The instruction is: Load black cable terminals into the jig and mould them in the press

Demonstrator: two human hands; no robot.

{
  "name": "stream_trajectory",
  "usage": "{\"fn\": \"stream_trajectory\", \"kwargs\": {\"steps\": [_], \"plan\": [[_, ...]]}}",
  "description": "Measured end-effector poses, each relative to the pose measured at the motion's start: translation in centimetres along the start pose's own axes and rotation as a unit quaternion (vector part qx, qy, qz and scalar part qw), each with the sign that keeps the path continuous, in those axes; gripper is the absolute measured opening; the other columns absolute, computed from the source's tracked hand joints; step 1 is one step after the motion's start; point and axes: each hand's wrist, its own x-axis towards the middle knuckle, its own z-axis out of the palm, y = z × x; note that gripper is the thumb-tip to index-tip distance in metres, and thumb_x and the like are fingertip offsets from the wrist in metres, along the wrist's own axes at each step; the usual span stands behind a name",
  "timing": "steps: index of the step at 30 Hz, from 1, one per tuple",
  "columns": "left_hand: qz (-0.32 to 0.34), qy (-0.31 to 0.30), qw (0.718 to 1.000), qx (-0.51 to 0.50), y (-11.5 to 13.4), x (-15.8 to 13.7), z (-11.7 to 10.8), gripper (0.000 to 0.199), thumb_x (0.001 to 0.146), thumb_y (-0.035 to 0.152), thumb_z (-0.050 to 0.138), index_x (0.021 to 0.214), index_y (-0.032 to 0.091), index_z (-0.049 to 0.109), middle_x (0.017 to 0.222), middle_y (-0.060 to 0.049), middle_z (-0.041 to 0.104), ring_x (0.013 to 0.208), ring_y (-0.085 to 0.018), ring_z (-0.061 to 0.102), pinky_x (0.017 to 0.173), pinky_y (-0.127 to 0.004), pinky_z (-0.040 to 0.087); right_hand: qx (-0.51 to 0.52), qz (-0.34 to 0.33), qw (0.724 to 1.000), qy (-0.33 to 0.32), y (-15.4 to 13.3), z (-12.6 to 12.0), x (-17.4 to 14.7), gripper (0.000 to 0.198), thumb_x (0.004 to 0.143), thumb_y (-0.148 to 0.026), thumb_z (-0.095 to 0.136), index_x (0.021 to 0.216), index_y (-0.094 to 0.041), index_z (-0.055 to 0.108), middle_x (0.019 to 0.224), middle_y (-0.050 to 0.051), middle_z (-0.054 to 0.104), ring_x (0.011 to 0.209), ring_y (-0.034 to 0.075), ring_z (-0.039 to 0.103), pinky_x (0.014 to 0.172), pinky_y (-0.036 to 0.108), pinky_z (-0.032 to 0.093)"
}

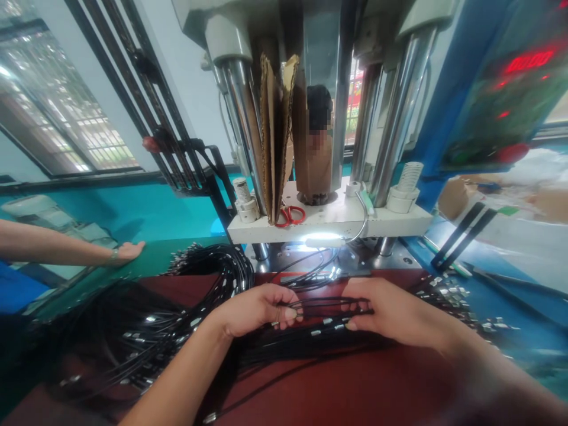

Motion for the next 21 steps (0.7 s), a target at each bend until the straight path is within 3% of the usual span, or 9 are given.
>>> {"fn": "stream_trajectory", "kwargs": {"steps": [8,15,21], "plan": [[-0.001,0.006,1.000,-0.030,-0.2,0.2,0.1,0.028,0.083,0.036,0.060,0.093,0.012,0.068,0.083,-0.007,0.066,0.062,-0.009,0.050,0.057,-0.023,0.035,-0.028,0.011,1.000,0.001,-0.4,-1.0,0.0,0.024,0.088,-0.034,0.052,0.102,-0.026,0.070,0.088,0.002,0.070,0.082,0.021,0.061,0.079,0.032,0.046],[-0.013,0.012,0.999,-0.038,-0.4,0.3,0.2,0.028,0.082,0.037,0.061,0.094,0.012,0.068,0.080,-0.006,0.067,0.060,-0.009,0.051,0.056,-0.022,0.035,-0.052,-0.017,0.995,0.081,-0.3,-0.5,0.2,0.019,0.091,-0.030,0.050,0.085,-0.022,0.067,0.087,0.001,0.062,0.082,0.016,0.057,0.075,0.026,0.043],[-0.026,0.010,0.999,-0.043,-0.2,0.2,0.3,0.030,0.082,0.039,0.061,0.093,0.012,0.068,0.080,-0.006,0.067,0.061,-0.009,0.052,0.057,-0.023,0.037,-0.032,-0.023,0.995,0.093,-1.1,-0.7,0.2,0.019,0.092,-0.027,0.049,0.089,-0.022,0.068,0.094,0.001,0.061,0.087,0.016,0.056,0.080,0.027,0.042]]}}
